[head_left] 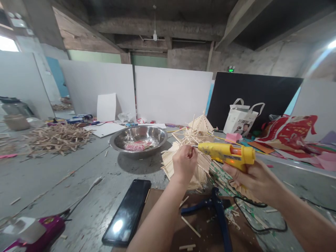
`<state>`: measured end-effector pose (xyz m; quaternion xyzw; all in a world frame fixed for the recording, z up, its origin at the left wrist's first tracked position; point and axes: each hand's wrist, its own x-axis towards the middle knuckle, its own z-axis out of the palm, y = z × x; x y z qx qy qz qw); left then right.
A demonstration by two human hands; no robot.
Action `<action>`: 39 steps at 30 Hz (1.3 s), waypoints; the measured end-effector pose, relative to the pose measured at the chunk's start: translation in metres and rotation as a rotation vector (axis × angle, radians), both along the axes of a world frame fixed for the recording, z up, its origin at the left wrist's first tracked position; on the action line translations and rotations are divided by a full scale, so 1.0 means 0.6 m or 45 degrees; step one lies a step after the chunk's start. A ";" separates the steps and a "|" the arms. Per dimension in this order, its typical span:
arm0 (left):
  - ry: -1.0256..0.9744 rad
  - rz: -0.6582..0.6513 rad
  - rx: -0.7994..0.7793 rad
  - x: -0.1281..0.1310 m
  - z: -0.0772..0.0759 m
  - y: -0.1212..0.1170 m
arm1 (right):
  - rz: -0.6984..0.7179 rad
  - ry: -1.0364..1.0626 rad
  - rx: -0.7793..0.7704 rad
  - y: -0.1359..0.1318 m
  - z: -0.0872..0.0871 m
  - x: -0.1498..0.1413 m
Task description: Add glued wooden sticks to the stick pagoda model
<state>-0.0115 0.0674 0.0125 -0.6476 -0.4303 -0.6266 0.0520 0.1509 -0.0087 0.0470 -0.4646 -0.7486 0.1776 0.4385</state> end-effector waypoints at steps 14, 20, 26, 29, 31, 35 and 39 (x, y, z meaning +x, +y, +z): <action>-1.227 -1.091 -0.721 0.010 0.016 -0.003 | -0.103 0.285 -0.309 -0.013 0.003 0.005; -1.639 -1.409 -0.965 0.013 0.022 -0.001 | -0.041 0.488 -0.352 -0.019 -0.004 0.013; -1.764 -1.479 -1.049 0.016 0.021 -0.003 | -0.055 0.523 -0.369 -0.022 -0.011 0.014; -1.777 -1.487 -1.068 0.016 0.024 -0.005 | -0.050 0.543 -0.362 -0.022 -0.012 0.013; -1.783 -1.495 -1.075 0.016 0.025 -0.006 | -0.058 0.534 -0.353 -0.020 -0.012 0.013; -1.788 -1.475 -1.097 0.015 0.028 -0.007 | -0.062 0.478 -0.355 -0.017 -0.012 0.014; -1.782 -1.466 -1.119 0.015 0.030 -0.009 | -0.072 0.495 -0.352 -0.018 -0.011 0.012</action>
